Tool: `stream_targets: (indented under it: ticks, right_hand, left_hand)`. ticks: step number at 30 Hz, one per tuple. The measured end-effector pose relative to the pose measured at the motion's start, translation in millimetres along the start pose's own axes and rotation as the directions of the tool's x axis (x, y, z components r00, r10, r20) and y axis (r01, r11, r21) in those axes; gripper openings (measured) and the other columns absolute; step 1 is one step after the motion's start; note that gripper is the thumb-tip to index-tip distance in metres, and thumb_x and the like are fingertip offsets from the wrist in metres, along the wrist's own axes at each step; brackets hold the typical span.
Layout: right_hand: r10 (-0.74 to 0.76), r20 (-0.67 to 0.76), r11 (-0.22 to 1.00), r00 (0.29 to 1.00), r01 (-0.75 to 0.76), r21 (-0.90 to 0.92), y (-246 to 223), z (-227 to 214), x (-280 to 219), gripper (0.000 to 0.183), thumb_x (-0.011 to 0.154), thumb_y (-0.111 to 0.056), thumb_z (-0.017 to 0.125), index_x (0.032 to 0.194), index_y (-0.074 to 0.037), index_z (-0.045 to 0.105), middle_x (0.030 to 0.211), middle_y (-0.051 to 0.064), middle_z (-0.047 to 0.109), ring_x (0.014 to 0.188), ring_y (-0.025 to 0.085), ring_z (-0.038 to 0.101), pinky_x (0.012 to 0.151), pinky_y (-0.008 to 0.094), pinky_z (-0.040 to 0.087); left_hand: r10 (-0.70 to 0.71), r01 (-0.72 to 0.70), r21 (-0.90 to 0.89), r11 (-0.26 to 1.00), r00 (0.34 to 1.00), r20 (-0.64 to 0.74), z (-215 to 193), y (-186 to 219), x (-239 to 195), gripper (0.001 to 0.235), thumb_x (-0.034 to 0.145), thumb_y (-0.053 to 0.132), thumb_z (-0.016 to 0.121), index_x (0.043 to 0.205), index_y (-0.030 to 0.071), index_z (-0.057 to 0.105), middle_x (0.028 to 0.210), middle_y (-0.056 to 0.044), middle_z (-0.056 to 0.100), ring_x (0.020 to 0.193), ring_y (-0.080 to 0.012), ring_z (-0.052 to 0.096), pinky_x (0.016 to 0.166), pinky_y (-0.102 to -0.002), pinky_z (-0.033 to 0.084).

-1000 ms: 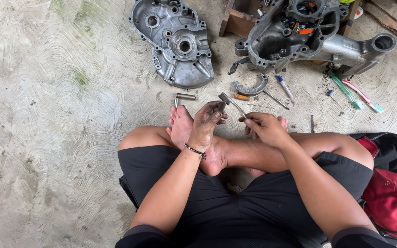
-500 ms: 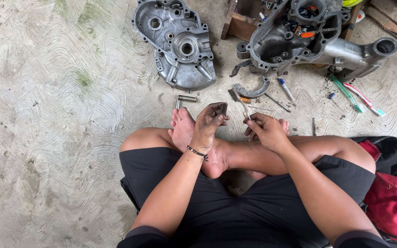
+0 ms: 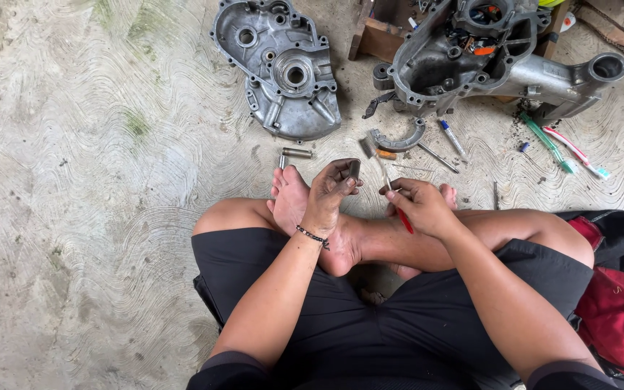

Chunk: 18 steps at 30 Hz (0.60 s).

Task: Cleaning a small motorcycle engine component by scraping it with a metal tool

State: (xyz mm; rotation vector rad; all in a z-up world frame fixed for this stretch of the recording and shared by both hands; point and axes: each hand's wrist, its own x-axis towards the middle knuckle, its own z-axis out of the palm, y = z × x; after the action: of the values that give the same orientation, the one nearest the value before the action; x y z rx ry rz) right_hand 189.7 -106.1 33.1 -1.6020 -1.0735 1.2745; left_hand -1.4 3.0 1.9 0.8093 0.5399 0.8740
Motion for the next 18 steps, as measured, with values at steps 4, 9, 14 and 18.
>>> stream_targets:
  ticks: [4, 9, 14, 18]
  right_hand:
    - [-0.052, -0.004, 0.998, 0.999, 0.052, 0.027, -1, 3, -4, 0.014, 0.099, -0.012, 0.063, 0.104, -0.001, 0.07, 0.073, 0.01, 0.076, 0.071, 0.014, 0.072, 0.068, 0.025, 0.055]
    - [-0.125, -0.052, 0.981, 0.991, 0.131, 0.144, -12, 11, -16, 0.016, 0.098, -0.006, 0.06, 0.098, 0.005, 0.071, 0.074, 0.016, 0.076, 0.066, 0.018, 0.072, 0.061, 0.027, 0.055]
    - [-0.212, -0.101, 0.958, 0.972, 0.227, 0.175, -29, 19, -42, 0.019, 0.095, -0.004, 0.065, 0.109, 0.007, 0.072, 0.091, 0.017, 0.078, 0.085, 0.019, 0.072, 0.071, 0.03, 0.058]
    - [-0.211, -0.213, 0.934, 0.954, 0.261, 0.243, -29, 36, -53, 0.019, 0.096, -0.007, 0.064, 0.104, 0.009, 0.072, 0.089, 0.017, 0.076, 0.084, 0.021, 0.071, 0.075, 0.032, 0.056]
  left_hand:
    - [0.014, -0.014, 0.009, 1.0, 1.0, 0.009, -1, -2, -2, 0.05, 0.088, 0.026, 0.079, 0.125, -0.003, 0.061, 0.093, -0.009, 0.068, 0.089, -0.0152, 0.069, 0.074, -0.023, 0.057]
    - [0.015, -0.016, 0.012, 1.0, 0.999, 0.029, -1, -1, -4, 0.05, 0.087, 0.023, 0.08, 0.125, -0.004, 0.062, 0.093, -0.01, 0.068, 0.089, -0.0156, 0.069, 0.075, -0.024, 0.057]
    - [0.016, -0.017, 0.024, 1.0, 0.999, 0.041, -1, 6, -10, 0.05, 0.087, 0.024, 0.08, 0.125, -0.004, 0.063, 0.091, -0.011, 0.069, 0.089, -0.0173, 0.069, 0.075, -0.026, 0.057]
    - [0.015, -0.016, 0.009, 1.0, 0.997, 0.072, 2, 7, -12, 0.054, 0.087, 0.028, 0.079, 0.126, -0.004, 0.062, 0.094, -0.011, 0.068, 0.09, -0.0175, 0.069, 0.076, -0.026, 0.057]
